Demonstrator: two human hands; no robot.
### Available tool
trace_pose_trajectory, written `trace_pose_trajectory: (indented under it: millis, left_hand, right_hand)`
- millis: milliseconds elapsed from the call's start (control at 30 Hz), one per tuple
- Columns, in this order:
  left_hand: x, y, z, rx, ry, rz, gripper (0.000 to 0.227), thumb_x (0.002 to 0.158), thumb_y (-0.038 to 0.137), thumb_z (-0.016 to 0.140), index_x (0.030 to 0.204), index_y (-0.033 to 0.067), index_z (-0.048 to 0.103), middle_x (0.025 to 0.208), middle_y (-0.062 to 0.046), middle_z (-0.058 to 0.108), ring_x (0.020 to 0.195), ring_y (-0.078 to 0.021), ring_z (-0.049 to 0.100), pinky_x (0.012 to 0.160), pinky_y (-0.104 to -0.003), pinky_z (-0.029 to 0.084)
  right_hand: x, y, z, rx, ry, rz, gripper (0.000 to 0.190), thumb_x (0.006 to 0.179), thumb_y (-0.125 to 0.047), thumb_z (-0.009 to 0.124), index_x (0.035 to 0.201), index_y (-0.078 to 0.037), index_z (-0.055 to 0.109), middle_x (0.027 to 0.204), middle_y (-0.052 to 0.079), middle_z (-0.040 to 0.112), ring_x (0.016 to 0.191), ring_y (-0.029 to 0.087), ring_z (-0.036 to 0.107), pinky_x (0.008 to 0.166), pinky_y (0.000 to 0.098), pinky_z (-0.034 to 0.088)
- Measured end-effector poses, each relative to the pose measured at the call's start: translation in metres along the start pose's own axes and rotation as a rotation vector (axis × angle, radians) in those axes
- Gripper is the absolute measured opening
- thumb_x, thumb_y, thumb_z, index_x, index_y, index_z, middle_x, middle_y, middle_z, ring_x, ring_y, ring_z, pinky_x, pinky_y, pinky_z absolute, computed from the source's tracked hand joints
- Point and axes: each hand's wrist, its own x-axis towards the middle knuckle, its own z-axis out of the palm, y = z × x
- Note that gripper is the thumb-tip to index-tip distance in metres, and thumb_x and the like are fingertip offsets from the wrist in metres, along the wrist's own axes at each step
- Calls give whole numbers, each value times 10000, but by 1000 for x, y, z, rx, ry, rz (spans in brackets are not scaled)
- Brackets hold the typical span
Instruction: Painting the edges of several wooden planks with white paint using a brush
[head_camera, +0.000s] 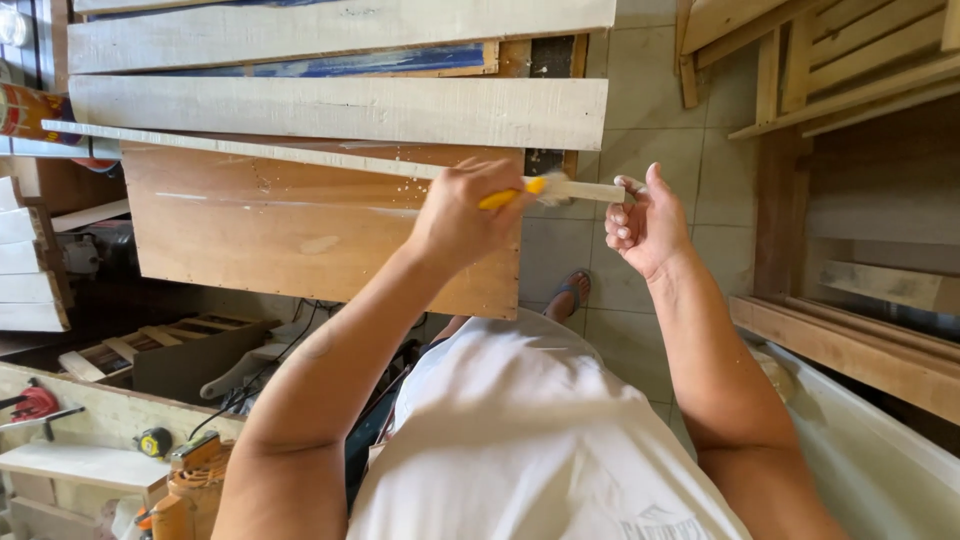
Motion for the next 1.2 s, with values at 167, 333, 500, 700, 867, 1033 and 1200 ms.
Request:
trace_pose_trajectory:
  millis: [167,333,500,700,867,1033,1200]
  left_hand:
    - [-2,-3,-25,273,219,-18,124,841,83,781,860,175,699,737,-53,713,688,-347,715,672,-427,586]
    - [-13,18,45,266,166,20,119,786,109,770,855,166,691,709,-38,714,647,-298,723,642,-439,603]
    - [-28,-23,11,56,308,-235,151,797,46,767,882,168,740,811,-116,756,791,-431,733,736,-479,580]
    - [-63,-49,-60,518,396,-64,185,855,40,738,784,195,664,674,-35,642,646,-320,655,668,-363,569]
    - [-74,0,2,198,192,51,116,857,125,710,969,101,726,809,-126,670,775,-389,676,731,-481,567]
    - [-104,-57,-51,278,260,-48,169,830,45,798,939,174,796,890,-60,771,896,-320,755,841,-404,589]
    - [-104,-40,-73,528,292,-86,253,825,-35,786,979,167,785,866,-25,716,844,-306,702,817,-385,585]
  right_hand:
    - [0,0,1,7,3,-8,454,1036,-668,486,1063,-249,657,596,57,449,474,178,453,449,273,277]
    - [9,1,-10,-1,-50,-13,445,1046,-647,498,1067,-237,670,609,63,436,475,191,446,443,271,271]
    - [-5,-3,3,-4,10,9,416,1045,-627,500,1067,-248,670,612,51,449,487,172,459,449,267,284]
    - [1,1,1,-23,33,-1,347,1035,-592,563,1075,-266,675,621,33,449,485,170,458,442,252,278]
    - [0,-1,0,-108,40,-15,215,1052,-461,579,1114,-270,657,647,-1,422,503,138,434,457,241,270]
    - [-2,-1,-3,-105,27,-5,177,1061,-404,584,1158,-268,643,666,-18,411,518,111,432,462,224,269]
    - [-9,-4,14,-110,104,-35,164,1045,-348,586,1167,-240,609,645,-10,408,508,129,443,469,228,280]
